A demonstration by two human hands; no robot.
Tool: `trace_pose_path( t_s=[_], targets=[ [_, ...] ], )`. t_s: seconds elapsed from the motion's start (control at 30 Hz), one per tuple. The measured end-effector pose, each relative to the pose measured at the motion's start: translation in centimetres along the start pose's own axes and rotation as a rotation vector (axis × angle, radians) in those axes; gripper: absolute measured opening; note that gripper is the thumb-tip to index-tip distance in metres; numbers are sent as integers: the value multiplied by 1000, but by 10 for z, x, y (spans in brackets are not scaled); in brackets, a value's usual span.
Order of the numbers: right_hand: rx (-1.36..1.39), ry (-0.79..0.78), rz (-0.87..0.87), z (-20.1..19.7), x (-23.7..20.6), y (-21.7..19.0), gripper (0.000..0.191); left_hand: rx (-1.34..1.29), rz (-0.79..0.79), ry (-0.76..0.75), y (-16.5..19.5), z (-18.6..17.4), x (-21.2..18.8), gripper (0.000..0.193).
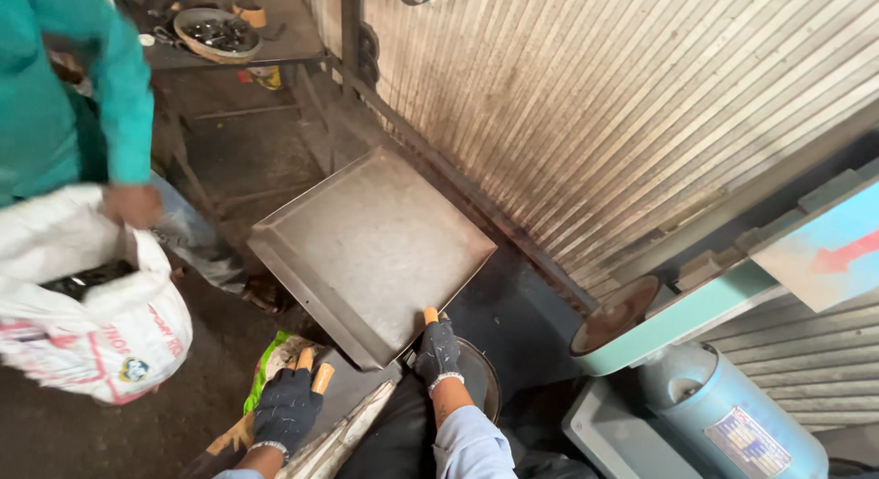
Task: The person sits at a belt grinder and grinds small metal castings one at a time, holding each piece against the abrasive belt with both gloved hands until sparks fly. Finished pieces are dropped into a metal bowl between the legs, and new pieces are taken from a tray of raw castings.
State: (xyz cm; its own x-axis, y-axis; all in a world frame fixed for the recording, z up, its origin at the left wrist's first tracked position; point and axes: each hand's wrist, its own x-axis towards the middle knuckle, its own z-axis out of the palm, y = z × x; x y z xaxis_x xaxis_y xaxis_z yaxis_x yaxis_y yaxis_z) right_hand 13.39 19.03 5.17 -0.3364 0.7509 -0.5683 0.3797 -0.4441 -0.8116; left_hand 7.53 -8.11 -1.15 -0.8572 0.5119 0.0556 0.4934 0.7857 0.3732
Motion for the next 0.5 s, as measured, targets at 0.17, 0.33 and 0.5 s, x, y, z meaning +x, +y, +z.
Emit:
trace_pose_path(
  t_s=[0.17, 0.33, 0.5],
  targets=[
    [94, 111, 149, -3, 4, -2, 77, 23, -127, -133, 9, -5, 0, 59],
    [522, 4, 110, 1, 11, -2, 67, -35, -63, -22, 15, -9, 2, 63],
    [589, -57, 137, -3, 20, 7, 55, 29, -114, -106, 15, -7, 1, 64]
  ],
)
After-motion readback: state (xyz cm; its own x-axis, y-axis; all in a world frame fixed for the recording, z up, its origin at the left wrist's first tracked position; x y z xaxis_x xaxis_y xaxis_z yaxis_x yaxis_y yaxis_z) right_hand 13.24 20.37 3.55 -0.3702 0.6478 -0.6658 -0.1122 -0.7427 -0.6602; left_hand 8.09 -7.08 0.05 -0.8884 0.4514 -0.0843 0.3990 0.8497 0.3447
